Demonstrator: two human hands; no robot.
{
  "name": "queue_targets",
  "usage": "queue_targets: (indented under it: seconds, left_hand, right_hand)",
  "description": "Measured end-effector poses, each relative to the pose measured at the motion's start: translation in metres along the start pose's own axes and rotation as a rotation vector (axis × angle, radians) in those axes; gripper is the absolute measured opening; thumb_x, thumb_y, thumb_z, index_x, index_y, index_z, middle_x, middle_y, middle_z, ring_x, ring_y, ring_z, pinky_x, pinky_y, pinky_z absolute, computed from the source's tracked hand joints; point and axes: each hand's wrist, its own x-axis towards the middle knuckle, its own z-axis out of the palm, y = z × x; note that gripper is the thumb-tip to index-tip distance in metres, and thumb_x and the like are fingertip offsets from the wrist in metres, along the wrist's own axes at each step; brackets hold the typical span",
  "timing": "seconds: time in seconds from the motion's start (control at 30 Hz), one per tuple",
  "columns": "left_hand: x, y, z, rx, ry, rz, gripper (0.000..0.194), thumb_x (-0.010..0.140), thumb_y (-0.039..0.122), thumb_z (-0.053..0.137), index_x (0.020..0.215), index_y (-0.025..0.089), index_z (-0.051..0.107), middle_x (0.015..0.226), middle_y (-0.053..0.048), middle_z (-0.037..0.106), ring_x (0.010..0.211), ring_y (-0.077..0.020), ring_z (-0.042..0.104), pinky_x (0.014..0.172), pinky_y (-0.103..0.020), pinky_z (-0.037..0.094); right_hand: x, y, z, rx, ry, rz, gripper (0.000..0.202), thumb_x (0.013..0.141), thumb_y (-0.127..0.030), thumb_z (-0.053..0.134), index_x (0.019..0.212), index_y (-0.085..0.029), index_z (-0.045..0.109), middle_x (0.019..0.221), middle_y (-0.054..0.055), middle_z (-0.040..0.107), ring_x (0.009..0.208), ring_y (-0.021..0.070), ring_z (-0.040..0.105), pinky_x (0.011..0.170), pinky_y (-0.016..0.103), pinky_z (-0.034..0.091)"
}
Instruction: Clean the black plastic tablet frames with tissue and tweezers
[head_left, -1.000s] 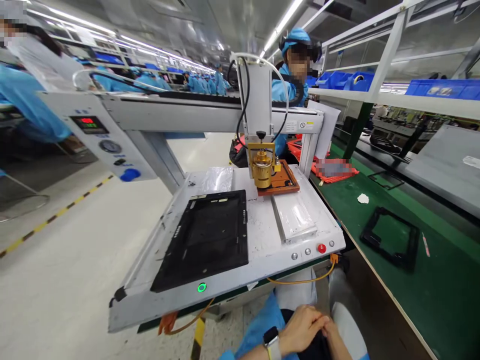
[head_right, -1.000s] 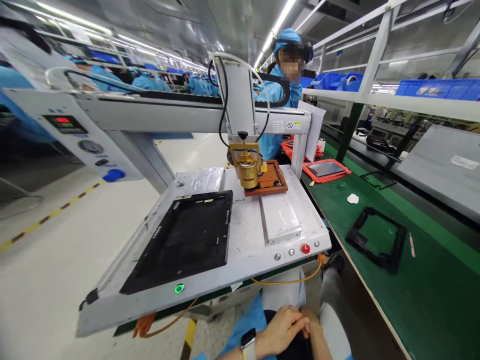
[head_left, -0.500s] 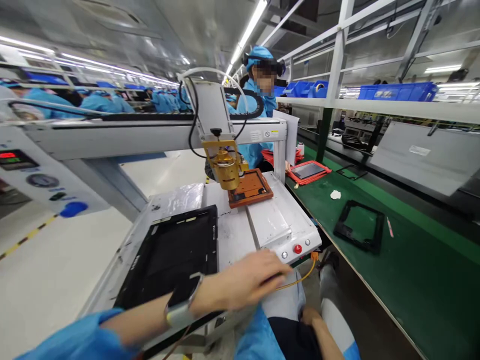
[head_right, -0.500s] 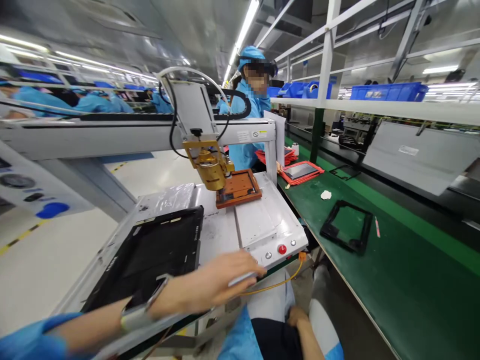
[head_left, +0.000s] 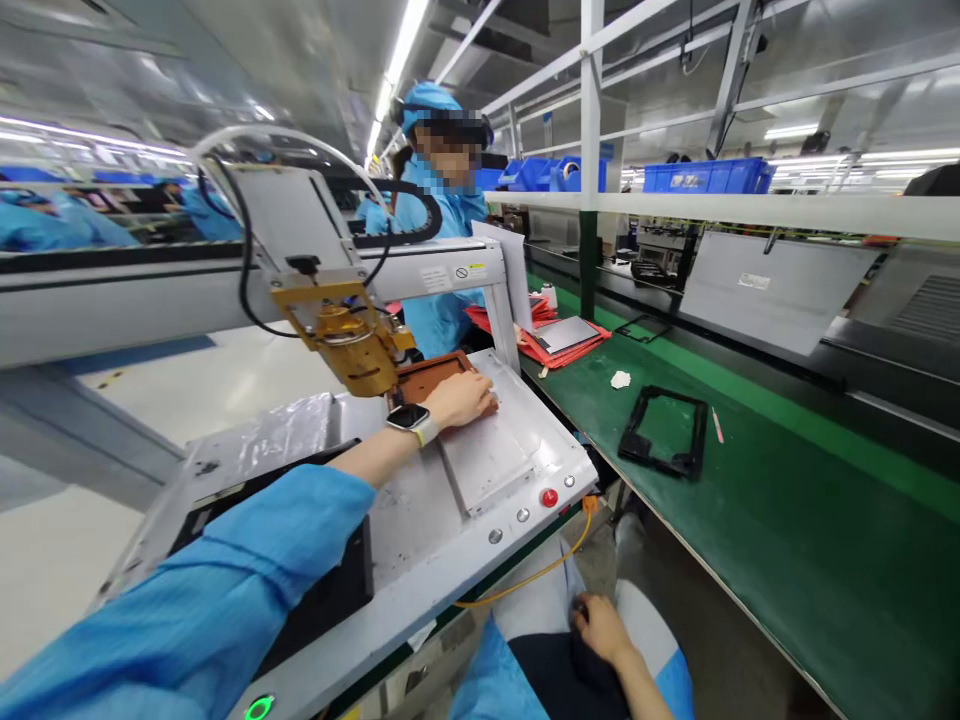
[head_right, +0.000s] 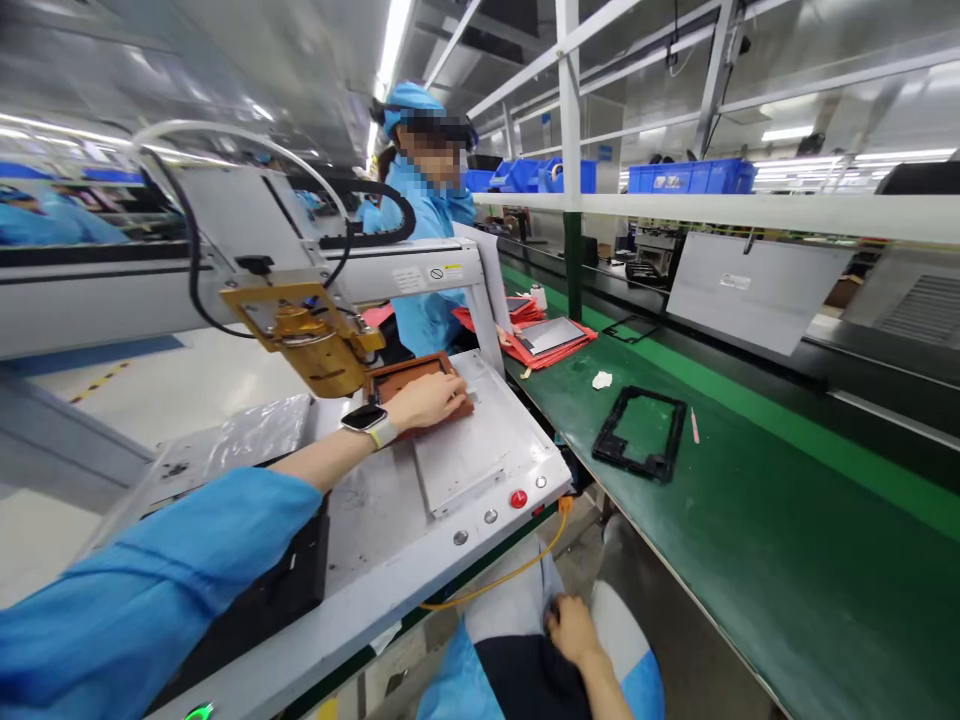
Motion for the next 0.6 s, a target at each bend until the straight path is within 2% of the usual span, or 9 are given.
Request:
queue_targets:
  seconds: [0.13, 0.23, 0.33, 0.43, 0.5, 0.6]
  left_hand:
    - [0.009, -0.020, 0.007, 0.015, -0.012, -0.011, 0.050, 0.103, 0.053, 0.072, 0.138, 0.018, 0.067, 0.144, -0.013, 0.068, 0.133, -0.0274, 0.067, 0.119, -0.055, 0.060]
    - [0.011, -0.023, 0.014, 0.001, -0.022, 0.026, 0.052, 0.103, 0.054, 0.072, 0.140, 0.019, 0.067, 0.149, -0.013, 0.066, 0.139, -0.0286, 0.064, 0.123, -0.057, 0.058]
    - [0.009, -0.014, 0.024, -0.028, -0.039, 0.098, 0.050, 0.103, 0.053, 0.071, 0.139, 0.019, 0.068, 0.155, -0.013, 0.063, 0.145, -0.0296, 0.061, 0.127, -0.059, 0.054]
    - [0.007, 0.004, 0.032, -0.071, -0.056, 0.185, 0.050, 0.103, 0.052, 0.072, 0.139, 0.019, 0.068, 0.160, -0.013, 0.060, 0.152, -0.0313, 0.056, 0.133, -0.062, 0.048]
    - [0.006, 0.016, 0.034, -0.097, -0.057, 0.223, 0.051, 0.102, 0.052, 0.072, 0.140, 0.019, 0.069, 0.162, -0.013, 0.059, 0.155, -0.0324, 0.053, 0.135, -0.064, 0.044]
    - [0.005, 0.030, 0.033, -0.131, -0.039, 0.255, 0.051, 0.102, 0.053, 0.073, 0.139, 0.018, 0.069, 0.164, -0.014, 0.057, 0.159, -0.0334, 0.049, 0.138, -0.066, 0.040]
  right_hand:
    - [-0.043, -0.002, -0.011, 0.154, 0.114, -0.070, 0.034, 0.111, -0.042, 0.062, 0.131, -0.019, 0.077, 0.129, 0.012, 0.080, 0.126, 0.0276, 0.077, 0.118, 0.052, 0.062]
    - [-0.078, -0.003, -0.022, 0.233, 0.259, -0.085, 0.044, 0.110, -0.044, 0.048, 0.133, -0.025, 0.081, 0.135, 0.015, 0.081, 0.130, 0.0336, 0.078, 0.119, 0.053, 0.063]
    - [-0.107, -0.007, -0.035, 0.263, 0.368, -0.104, 0.050, 0.108, -0.053, 0.045, 0.129, -0.028, 0.083, 0.124, 0.014, 0.084, 0.119, 0.0348, 0.083, 0.109, 0.053, 0.069]
    - [-0.125, -0.022, -0.051, 0.256, 0.429, -0.156, 0.050, 0.109, -0.056, 0.044, 0.124, -0.028, 0.083, 0.107, 0.013, 0.085, 0.103, 0.0333, 0.085, 0.096, 0.051, 0.073]
    - [-0.130, -0.040, -0.066, 0.240, 0.447, -0.209, 0.047, 0.111, -0.053, 0.044, 0.125, -0.027, 0.082, 0.103, 0.012, 0.084, 0.098, 0.0306, 0.085, 0.092, 0.047, 0.074]
    - [-0.124, -0.081, -0.098, 0.204, 0.450, -0.319, 0.038, 0.113, -0.042, 0.047, 0.128, -0.026, 0.079, 0.108, 0.010, 0.083, 0.102, 0.0251, 0.083, 0.095, 0.041, 0.071]
